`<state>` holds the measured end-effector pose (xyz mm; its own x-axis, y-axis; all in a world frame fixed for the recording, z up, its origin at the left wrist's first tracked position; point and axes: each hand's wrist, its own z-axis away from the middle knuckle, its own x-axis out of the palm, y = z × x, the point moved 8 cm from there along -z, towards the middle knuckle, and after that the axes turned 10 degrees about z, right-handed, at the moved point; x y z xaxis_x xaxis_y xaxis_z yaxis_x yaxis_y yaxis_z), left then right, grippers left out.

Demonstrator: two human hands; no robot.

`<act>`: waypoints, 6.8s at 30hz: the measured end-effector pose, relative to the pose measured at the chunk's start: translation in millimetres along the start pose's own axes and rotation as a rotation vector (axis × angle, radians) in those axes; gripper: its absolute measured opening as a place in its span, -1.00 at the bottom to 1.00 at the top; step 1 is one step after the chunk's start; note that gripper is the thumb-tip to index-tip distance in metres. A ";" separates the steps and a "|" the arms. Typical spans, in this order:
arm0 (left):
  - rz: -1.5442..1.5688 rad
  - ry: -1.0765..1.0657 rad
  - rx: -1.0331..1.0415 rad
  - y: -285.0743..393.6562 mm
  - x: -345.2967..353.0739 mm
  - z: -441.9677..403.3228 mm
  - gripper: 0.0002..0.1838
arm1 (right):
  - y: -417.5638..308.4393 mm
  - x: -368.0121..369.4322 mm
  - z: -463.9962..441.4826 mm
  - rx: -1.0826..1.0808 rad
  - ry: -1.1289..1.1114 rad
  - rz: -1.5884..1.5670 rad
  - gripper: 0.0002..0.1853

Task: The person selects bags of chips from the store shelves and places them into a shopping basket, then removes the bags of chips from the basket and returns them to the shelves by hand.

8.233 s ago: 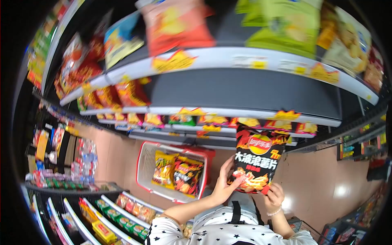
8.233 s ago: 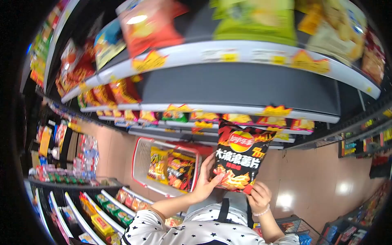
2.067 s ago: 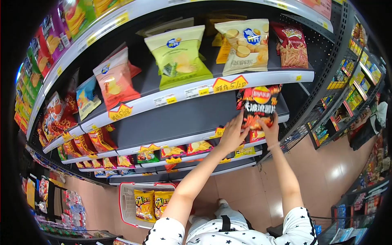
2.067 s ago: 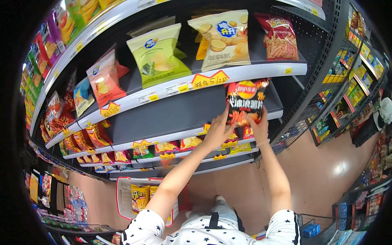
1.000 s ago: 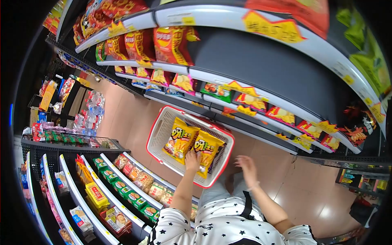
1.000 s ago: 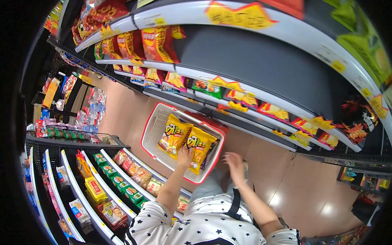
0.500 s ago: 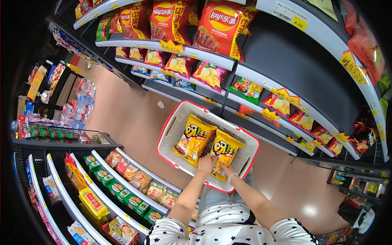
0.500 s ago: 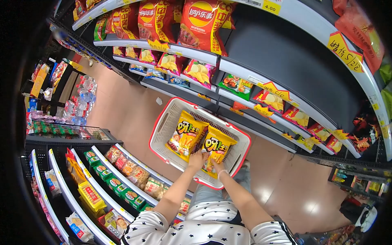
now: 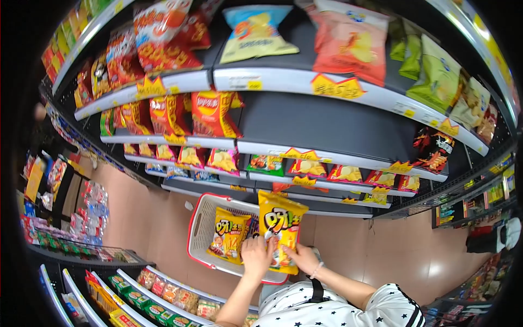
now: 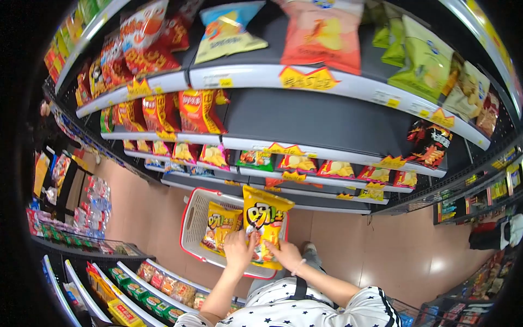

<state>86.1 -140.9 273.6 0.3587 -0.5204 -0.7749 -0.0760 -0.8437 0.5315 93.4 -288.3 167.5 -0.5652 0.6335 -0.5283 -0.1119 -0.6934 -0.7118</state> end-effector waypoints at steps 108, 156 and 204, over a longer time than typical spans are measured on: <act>0.403 0.342 0.563 269.6 160.3 -244.3 -0.84 | 51.8 -474.0 -38.4 -0.559 0.943 0.111 -0.38; 0.404 -0.248 0.239 -56.2 5.1 -10.4 -0.74 | -31.3 24.5 -10.3 0.018 0.275 -0.030 -0.40; 0.049 -0.816 -1.006 -433.2 188.1 160.4 -0.12 | 78.3 276.9 -187.1 0.503 -0.040 -0.431 -0.17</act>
<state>37.2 105.5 -157.2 -0.3191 -0.7779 -0.5414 0.7831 -0.5381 0.3116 81.1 -103.0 -121.1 -0.4134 0.8834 -0.2205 -0.6972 -0.4629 -0.5474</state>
